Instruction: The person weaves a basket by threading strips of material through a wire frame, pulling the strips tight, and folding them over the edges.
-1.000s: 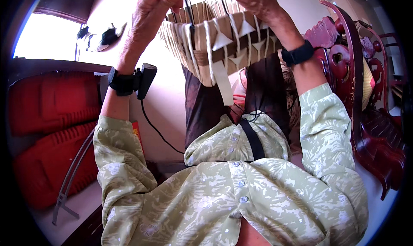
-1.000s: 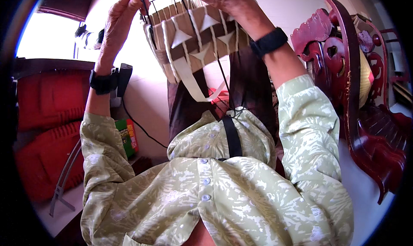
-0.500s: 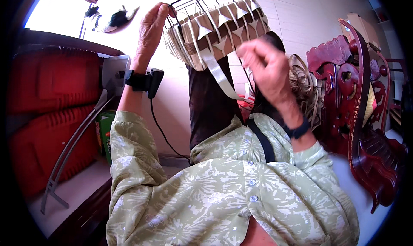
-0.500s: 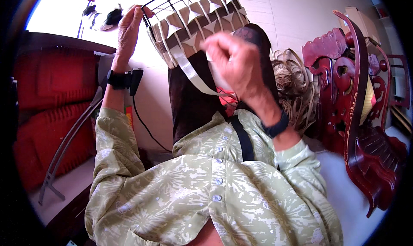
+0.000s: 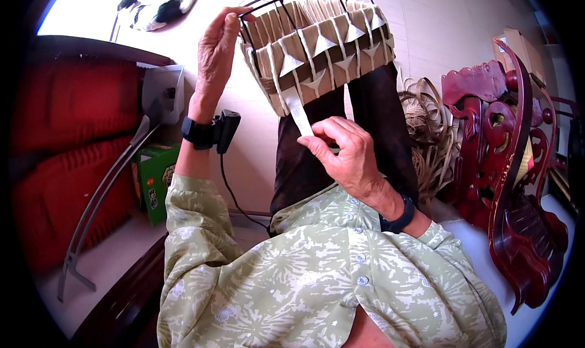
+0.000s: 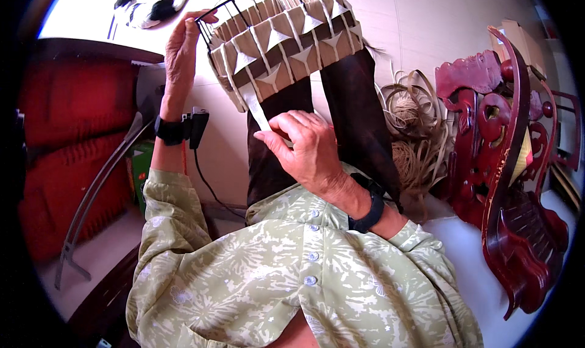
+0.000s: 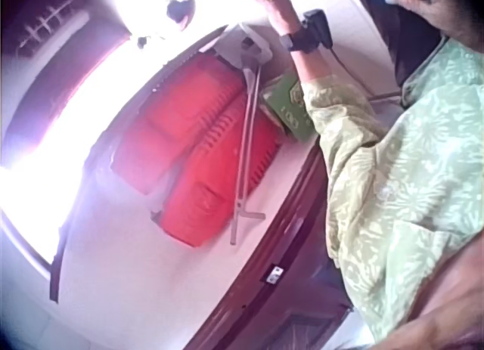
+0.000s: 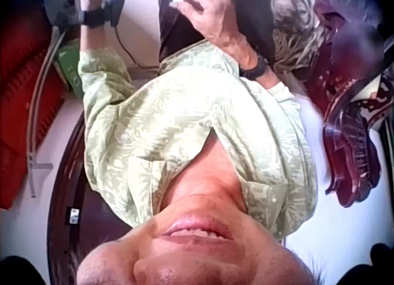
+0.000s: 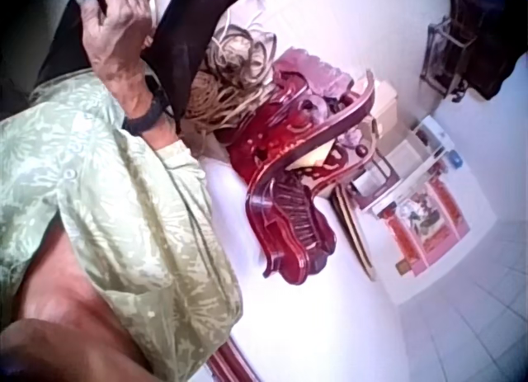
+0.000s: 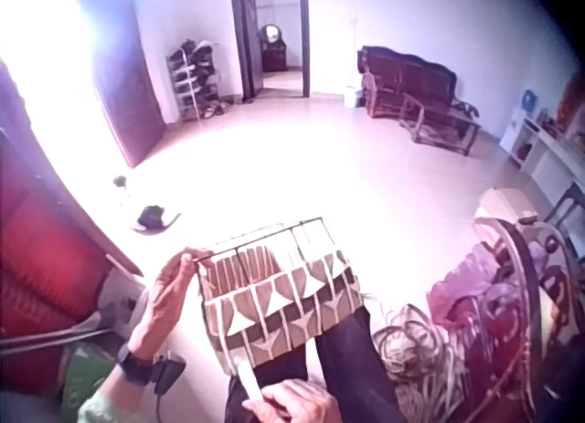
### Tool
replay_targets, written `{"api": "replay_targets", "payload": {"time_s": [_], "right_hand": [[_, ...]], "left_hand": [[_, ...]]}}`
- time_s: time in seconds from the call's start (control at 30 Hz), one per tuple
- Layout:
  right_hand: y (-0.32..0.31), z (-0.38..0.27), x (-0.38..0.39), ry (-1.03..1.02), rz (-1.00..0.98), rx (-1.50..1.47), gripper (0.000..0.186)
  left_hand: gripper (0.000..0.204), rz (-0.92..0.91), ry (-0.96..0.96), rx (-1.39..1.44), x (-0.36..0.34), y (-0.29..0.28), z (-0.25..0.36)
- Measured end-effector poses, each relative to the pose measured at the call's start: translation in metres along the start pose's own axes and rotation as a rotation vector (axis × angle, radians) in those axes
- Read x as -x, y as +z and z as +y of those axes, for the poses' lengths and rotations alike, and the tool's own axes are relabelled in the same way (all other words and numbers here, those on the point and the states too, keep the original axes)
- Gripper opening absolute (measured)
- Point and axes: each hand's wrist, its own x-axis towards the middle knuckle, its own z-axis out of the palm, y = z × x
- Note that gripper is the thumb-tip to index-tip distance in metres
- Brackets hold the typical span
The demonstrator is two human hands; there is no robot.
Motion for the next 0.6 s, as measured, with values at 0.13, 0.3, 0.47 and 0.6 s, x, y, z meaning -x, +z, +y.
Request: {"api": "replay_targets", "payload": {"time_s": [0.13, 0.3, 0.47, 0.6], "right_hand": [[-0.002, 0.002, -0.002, 0.188, 0.05, -0.188, 0.018], [-0.042, 0.028, -0.028, 0.339, 0.29, -0.116, 0.018], [-0.031, 0.035, -0.017, 0.256, 0.198, 0.114, 0.021], [-0.021, 0.053, -0.011, 0.2, 0.256, 0.262, 0.012]], "left_hand": [[0.034, -0.005, -0.001, 0.068, -0.003, -0.003, -0.011], [0.042, 0.033, -0.031, -0.034, 0.004, -0.003, -0.001], [0.067, 0.212, -0.298, -0.258, 0.021, -0.008, -0.045], [0.079, 0.229, -0.519, -0.165, 0.03, -0.009, -0.058]]}}
